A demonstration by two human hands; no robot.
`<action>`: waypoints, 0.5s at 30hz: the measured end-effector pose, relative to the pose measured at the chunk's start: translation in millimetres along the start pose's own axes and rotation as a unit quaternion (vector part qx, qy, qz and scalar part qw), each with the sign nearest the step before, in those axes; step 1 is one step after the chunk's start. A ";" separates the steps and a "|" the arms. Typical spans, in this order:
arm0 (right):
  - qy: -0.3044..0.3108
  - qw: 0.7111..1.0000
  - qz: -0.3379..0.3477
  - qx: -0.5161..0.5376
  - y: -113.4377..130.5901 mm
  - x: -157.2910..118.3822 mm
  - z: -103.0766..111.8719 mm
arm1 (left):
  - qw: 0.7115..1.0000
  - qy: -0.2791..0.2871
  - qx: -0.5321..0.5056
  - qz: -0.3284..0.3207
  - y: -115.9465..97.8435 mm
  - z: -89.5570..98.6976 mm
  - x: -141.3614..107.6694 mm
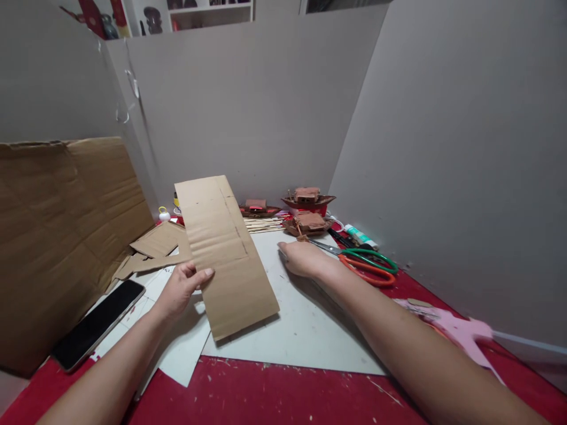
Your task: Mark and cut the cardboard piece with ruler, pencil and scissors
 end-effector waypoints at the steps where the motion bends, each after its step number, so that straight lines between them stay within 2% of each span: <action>1: -0.013 0.999 -0.009 0.029 -3.5 2.7 -1.2 | 1.000 0.003 0.003 -0.001 0.3 -0.6 -0.4; 4: -0.061 0.988 -0.029 0.138 -12.5 9.3 1.0 | 1.000 0.007 0.011 -0.004 0.6 -2.7 -0.9; 6: -0.101 0.967 -0.040 0.229 -14.6 10.2 8.7 | 1.000 0.008 0.013 -0.006 0.6 -4.2 -1.0; 8: -0.145 0.932 -0.048 0.328 -12.6 7.2 20.4 | 1.000 0.014 0.014 -0.004 0.5 -6.0 -1.4; 11: -0.202 0.862 -0.043 0.463 -2.9 -3.3 40.0 | 0.999 0.036 0.017 0.005 -0.1 -9.2 -3.7; 15: -0.227 0.782 -0.017 0.580 17.5 -18.4 55.3 | 0.996 0.079 0.021 0.022 -1.5 -17.4 -11.6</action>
Point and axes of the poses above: each hand's wrist, its own x-axis towards the middle knuckle, its own z-axis out of the back of the hand, y = z × x, the point moved 1 cm from there along x, towards the middle knuckle, and after that the axes turned 7 degrees about -y, right-handed, at the moved point
